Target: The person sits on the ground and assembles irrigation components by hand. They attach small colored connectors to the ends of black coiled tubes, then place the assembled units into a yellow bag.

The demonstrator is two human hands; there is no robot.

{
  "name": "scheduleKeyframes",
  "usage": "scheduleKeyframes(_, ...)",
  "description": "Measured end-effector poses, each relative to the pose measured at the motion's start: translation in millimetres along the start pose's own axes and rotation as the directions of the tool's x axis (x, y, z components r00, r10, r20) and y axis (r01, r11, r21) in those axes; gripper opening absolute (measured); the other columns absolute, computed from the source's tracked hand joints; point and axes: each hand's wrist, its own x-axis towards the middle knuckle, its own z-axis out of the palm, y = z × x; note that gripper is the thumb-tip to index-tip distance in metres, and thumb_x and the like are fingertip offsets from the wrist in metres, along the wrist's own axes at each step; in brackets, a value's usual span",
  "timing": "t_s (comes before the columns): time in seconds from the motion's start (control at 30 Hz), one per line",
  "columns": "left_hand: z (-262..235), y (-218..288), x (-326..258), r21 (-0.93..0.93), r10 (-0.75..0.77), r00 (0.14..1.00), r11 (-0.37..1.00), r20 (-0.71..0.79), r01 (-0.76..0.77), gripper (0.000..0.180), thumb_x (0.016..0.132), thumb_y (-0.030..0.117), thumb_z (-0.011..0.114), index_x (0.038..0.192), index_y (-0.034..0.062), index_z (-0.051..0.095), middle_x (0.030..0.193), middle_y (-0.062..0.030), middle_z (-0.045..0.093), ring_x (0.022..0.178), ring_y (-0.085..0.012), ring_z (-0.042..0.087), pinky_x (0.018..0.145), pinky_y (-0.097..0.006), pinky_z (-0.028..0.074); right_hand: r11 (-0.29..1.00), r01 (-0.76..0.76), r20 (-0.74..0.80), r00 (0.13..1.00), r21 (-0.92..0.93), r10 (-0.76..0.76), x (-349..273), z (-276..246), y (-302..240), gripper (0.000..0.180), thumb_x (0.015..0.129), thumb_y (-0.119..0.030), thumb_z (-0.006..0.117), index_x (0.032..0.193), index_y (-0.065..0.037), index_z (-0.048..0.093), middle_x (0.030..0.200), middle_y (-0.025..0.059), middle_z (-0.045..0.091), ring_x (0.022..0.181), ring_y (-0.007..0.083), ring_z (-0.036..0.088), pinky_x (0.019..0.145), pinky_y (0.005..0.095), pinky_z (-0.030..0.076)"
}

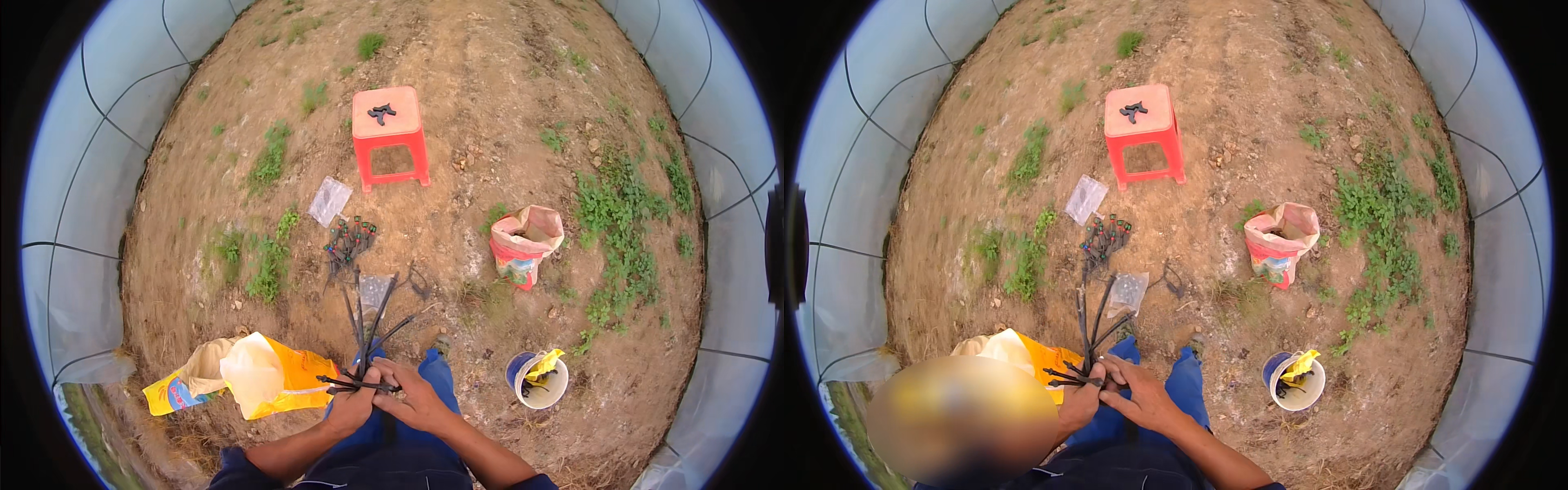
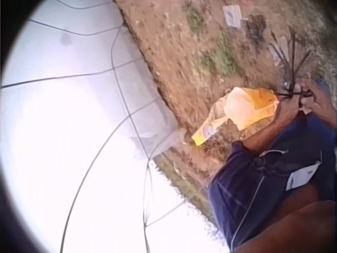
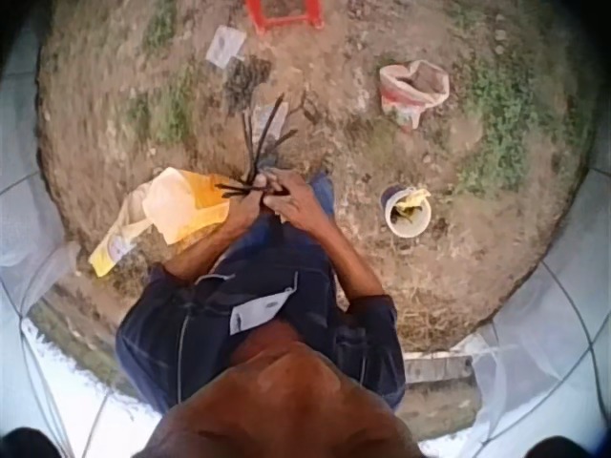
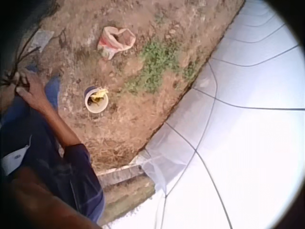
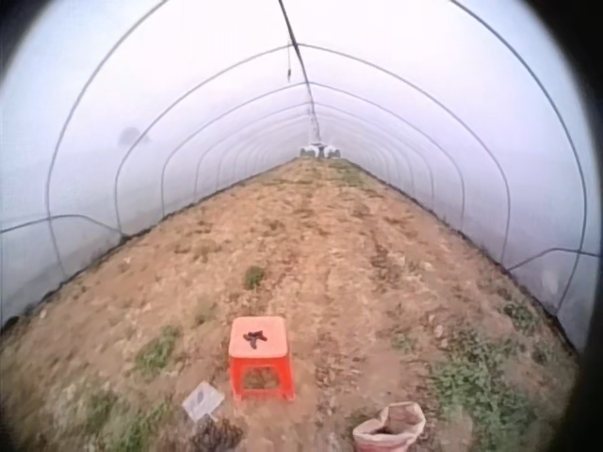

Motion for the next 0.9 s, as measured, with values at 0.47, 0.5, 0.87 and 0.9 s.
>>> scheduleKeyframes(0.47,12.7,77.6,-49.8,-0.467,0.102,0.971,0.863,-0.214,-0.194,0.029,0.107,0.034,0.047,0.097,0.0080,0.051,0.070,-0.0051,0.050,0.068,-0.0227,0.056,0.075,-0.044,0.053,0.875,0.299,0.246,0.945,-0.382,-0.216,-21.6,-30.2,-57.8,0.039,0.094,-0.020,0.064,0.129,-0.003,0.058,0.121,0.0153,0.060,0.107,0.0341,0.063,0.088,0.0410,0.053)
scheduleKeyframes(0.5,12.3,81.9,-51.8,-0.413,0.123,0.965,0.885,-0.233,-0.213,0.031,0.107,0.035,0.047,0.093,0.0083,0.050,0.069,-0.0034,0.047,0.066,-0.0200,0.053,0.075,-0.043,0.053,0.866,0.325,0.261,0.936,-0.381,-0.236,-20.4,-33.3,-63.0,0.040,0.095,-0.020,0.064,0.130,-0.003,0.057,0.124,0.0164,0.060,0.110,0.0351,0.062,0.091,0.0417,0.052)
scheduleKeyframes(0.87,21.1,85.3,-80.6,0.186,0.387,0.916,0.913,-0.105,-0.364,0.027,0.101,0.024,0.062,0.084,0.0055,0.052,0.066,0.0025,0.046,0.063,-0.0068,0.043,0.057,-0.029,0.040,0.802,0.008,0.166,0.977,0.597,-0.134,33.9,-69.0,-136.9,0.080,0.096,-0.058,0.056,0.152,-0.006,0.031,0.135,0.0183,0.055,0.125,0.0314,0.056,0.103,0.0458,0.047)
scheduleKeyframes(0.9,23.0,84.0,-82.2,0.227,0.383,0.922,0.905,-0.059,-0.361,0.026,0.101,0.023,0.062,0.084,0.0050,0.052,0.067,0.0021,0.046,0.064,-0.0070,0.042,0.056,-0.030,0.039,0.733,-0.034,0.169,0.979,0.679,-0.111,44.2,-65.3,-151.9,0.080,0.096,-0.058,0.055,0.152,-0.007,0.031,0.135,0.0181,0.055,0.121,0.0308,0.058,0.101,0.0461,0.048)
